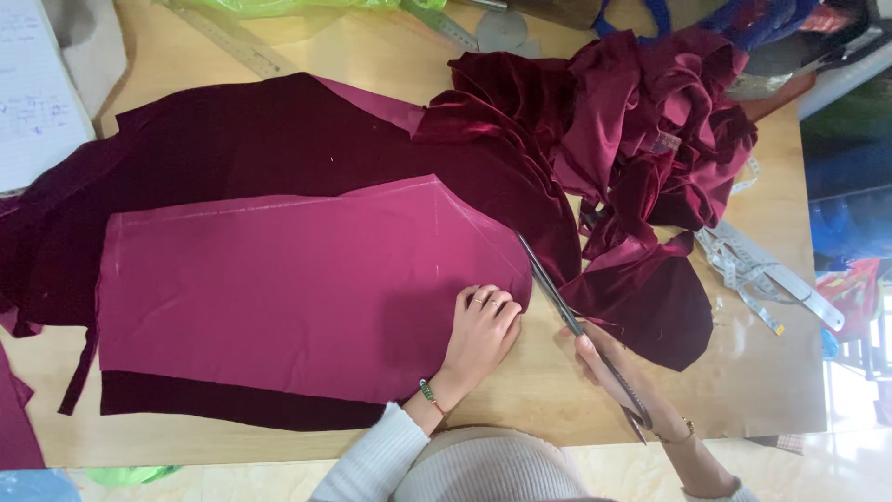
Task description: The person uses large shears to cut a piece of maroon velvet fabric laid out on a wooden table. They follow a pattern or marked line, cutting along the edges to separate the desired shape from the larger piece of material.
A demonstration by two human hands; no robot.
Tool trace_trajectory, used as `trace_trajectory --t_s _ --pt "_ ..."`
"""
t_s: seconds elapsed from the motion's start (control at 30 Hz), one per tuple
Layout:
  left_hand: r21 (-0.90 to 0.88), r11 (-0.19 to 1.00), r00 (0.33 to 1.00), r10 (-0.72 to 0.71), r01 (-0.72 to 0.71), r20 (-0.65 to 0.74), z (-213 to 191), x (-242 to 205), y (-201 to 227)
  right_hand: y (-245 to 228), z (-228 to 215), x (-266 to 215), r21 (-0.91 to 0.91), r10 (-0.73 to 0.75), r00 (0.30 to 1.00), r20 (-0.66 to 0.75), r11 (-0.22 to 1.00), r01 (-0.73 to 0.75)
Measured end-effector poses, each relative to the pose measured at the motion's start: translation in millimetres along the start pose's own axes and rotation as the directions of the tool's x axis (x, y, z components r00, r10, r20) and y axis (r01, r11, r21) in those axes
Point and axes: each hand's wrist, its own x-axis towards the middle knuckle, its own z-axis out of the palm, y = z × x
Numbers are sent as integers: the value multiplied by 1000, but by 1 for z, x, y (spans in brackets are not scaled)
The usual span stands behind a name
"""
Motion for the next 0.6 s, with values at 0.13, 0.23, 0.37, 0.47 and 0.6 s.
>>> trace_trajectory --t_s 0.13,0.23,0.37,0.47,0.6 --pt "-11 1000 1000 -20 20 20 2 -1 0 5 -12 4 -31 132 991 -30 991 -133" --pt "-8 1000 1000 -10 10 -3 4 -2 -2 -6 -22 7 -112 109 994 10 988 -108" --pt "-23 1000 1000 -12 12 -10 6 -4 -1 -65 -28 -5 -159 112 991 75 982 -99" --pt "-31 999 1000 -22 22 1 10 -5 -3 -86 -35 2 -211 135 984 120 972 -107" --pt "-84 995 994 -60 52 -96 42 -19 -10 -72 -51 26 -291 137 975 175 953 -82"
